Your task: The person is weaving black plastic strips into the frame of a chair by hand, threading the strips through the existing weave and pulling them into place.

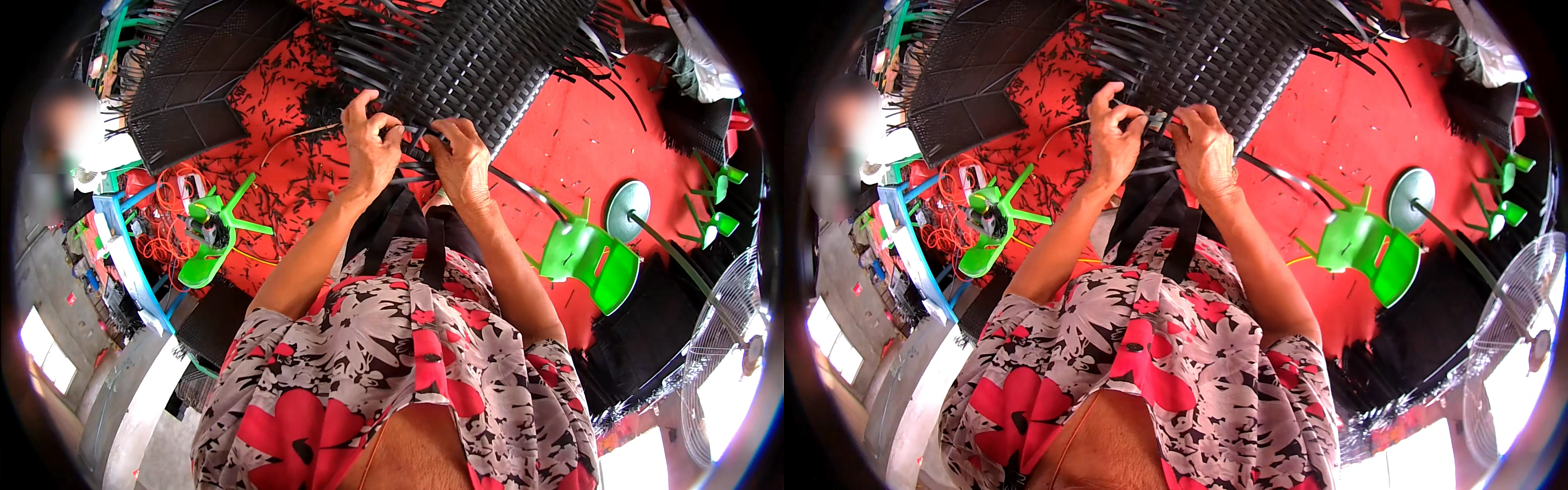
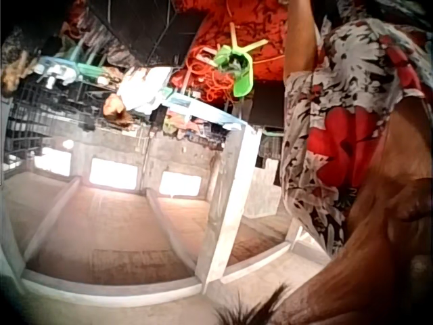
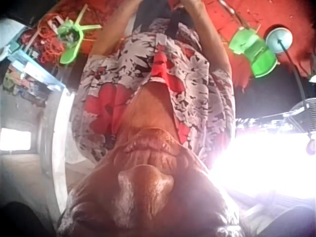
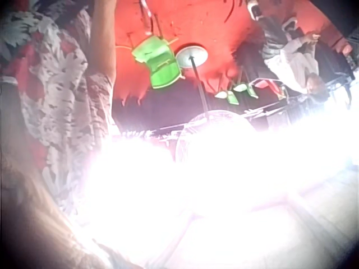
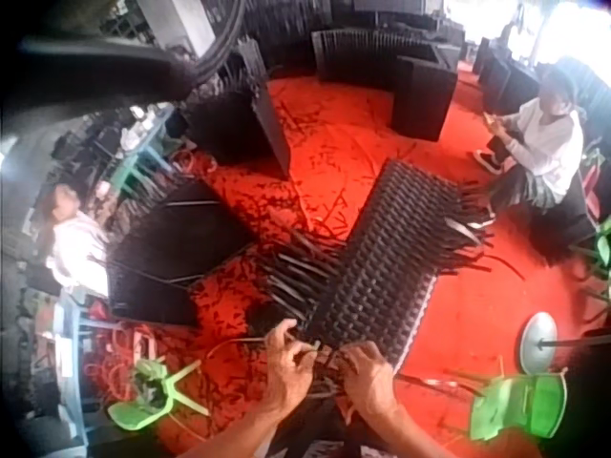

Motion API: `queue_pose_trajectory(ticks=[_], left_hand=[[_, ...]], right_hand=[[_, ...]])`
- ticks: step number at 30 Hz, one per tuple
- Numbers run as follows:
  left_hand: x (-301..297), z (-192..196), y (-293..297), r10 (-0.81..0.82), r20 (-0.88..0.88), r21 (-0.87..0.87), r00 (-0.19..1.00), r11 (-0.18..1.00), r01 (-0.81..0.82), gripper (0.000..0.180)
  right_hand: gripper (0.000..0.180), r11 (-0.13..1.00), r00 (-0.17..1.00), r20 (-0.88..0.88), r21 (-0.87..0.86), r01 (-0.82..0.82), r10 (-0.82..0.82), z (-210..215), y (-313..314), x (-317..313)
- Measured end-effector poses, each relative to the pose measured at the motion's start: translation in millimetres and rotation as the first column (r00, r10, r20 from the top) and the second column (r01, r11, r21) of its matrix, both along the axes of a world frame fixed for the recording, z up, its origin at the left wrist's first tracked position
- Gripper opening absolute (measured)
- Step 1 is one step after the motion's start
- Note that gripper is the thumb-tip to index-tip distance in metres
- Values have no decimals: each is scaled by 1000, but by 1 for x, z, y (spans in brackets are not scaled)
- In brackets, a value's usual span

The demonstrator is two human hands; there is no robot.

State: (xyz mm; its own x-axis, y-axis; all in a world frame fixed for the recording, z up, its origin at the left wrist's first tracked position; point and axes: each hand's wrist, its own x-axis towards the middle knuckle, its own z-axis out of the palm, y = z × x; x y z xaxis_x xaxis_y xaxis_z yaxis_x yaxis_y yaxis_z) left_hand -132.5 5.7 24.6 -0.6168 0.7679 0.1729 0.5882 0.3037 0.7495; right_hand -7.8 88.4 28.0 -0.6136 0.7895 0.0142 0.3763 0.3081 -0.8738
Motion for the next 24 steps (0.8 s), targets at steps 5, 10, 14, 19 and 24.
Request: queue_pose_trajectory(ticks=[5,10,14,19,24], left_hand=[[-1,41,-8,-137,-17,79,990,987,138,7],[-14,3,-10,-65,29,62,997,996,63,12],[-12,-8,-2,-144,-253,-105,957,987,121,20],[1,-21,-5,-257,-356,-163,898,964,211,21],[3,-4,4,-177,-334,-209,926,972,110,23]], right_hand=[[19,963,936,-308,-146,-227,174,-1,-3,-9],[15,912,995,61,-398,98,-80,13,1,-15],[17,947,989,140,-308,86,-45,5,7,-16],[21,992,850,513,-40,-118,122,31,6,-23],[16,984,886,448,65,-166,120,10,4,-29]])
